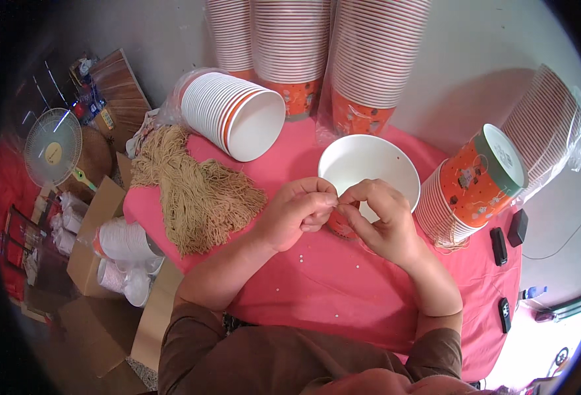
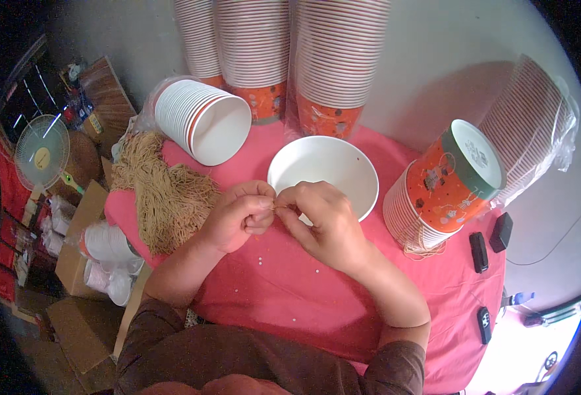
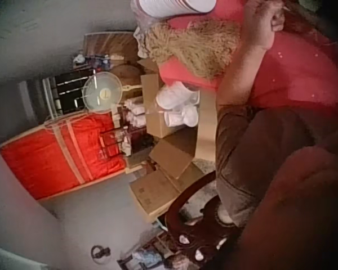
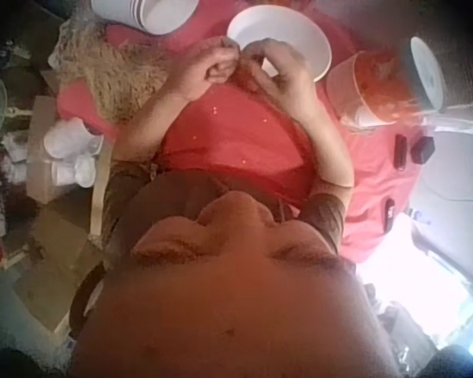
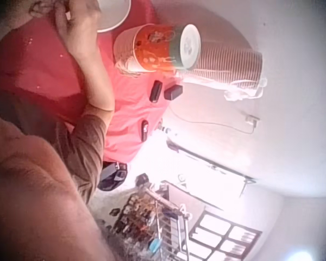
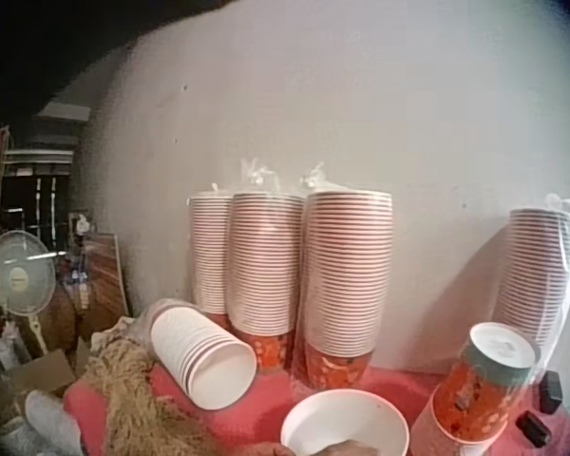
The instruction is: Tying thin rope handles onto paper buckets for packaging.
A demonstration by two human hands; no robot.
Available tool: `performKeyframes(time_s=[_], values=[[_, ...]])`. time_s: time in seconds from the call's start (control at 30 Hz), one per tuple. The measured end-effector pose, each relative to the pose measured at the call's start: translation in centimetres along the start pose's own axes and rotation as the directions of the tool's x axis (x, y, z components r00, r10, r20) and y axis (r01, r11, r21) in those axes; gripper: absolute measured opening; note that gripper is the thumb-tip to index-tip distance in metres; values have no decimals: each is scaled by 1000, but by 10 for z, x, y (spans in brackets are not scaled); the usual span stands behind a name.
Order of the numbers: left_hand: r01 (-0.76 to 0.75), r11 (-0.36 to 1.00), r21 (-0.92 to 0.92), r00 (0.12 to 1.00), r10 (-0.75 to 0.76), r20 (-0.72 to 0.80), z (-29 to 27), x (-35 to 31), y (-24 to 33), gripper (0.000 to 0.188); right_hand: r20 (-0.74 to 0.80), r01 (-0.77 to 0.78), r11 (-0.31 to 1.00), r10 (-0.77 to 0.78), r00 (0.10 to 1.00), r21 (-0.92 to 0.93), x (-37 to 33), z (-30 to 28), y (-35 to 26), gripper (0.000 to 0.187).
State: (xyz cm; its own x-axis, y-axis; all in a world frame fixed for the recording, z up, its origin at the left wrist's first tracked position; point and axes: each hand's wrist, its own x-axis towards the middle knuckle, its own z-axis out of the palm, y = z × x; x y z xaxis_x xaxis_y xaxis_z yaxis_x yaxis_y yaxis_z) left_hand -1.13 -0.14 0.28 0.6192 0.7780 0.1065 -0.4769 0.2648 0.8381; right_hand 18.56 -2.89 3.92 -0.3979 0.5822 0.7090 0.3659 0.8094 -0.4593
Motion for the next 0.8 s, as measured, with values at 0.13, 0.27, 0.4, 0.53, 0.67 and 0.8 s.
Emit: performKeyframes(time_s=[0.13,0.27,0.4,0.53,0.67,0.8], values=[[21,999,-41,1000,-21,8,-4,0,0,12,-12,-29,999,29,1000,26,-2,0,0,18],[-5,999,-34,1000,5,-19,-4,0,-1,13,-10,-71,996,72,997,61,-2,-2,0,16],[-61,996,71,997,64,-34,-4,-1,-2,12,13,-137,983,137,991,124,-2,-4,-1,13],[-152,929,339,979,188,-77,6,-4,1,13,5,-134,985,135,991,111,-3,-5,1,12],[-226,838,497,952,299,-73,6,-6,-3,14,-12,-110,990,111,994,87,-2,-3,1,13],[-274,805,527,935,350,-49,6,-4,-6,13,-22,-24,998,23,1000,-63,-1,-5,2,14]])
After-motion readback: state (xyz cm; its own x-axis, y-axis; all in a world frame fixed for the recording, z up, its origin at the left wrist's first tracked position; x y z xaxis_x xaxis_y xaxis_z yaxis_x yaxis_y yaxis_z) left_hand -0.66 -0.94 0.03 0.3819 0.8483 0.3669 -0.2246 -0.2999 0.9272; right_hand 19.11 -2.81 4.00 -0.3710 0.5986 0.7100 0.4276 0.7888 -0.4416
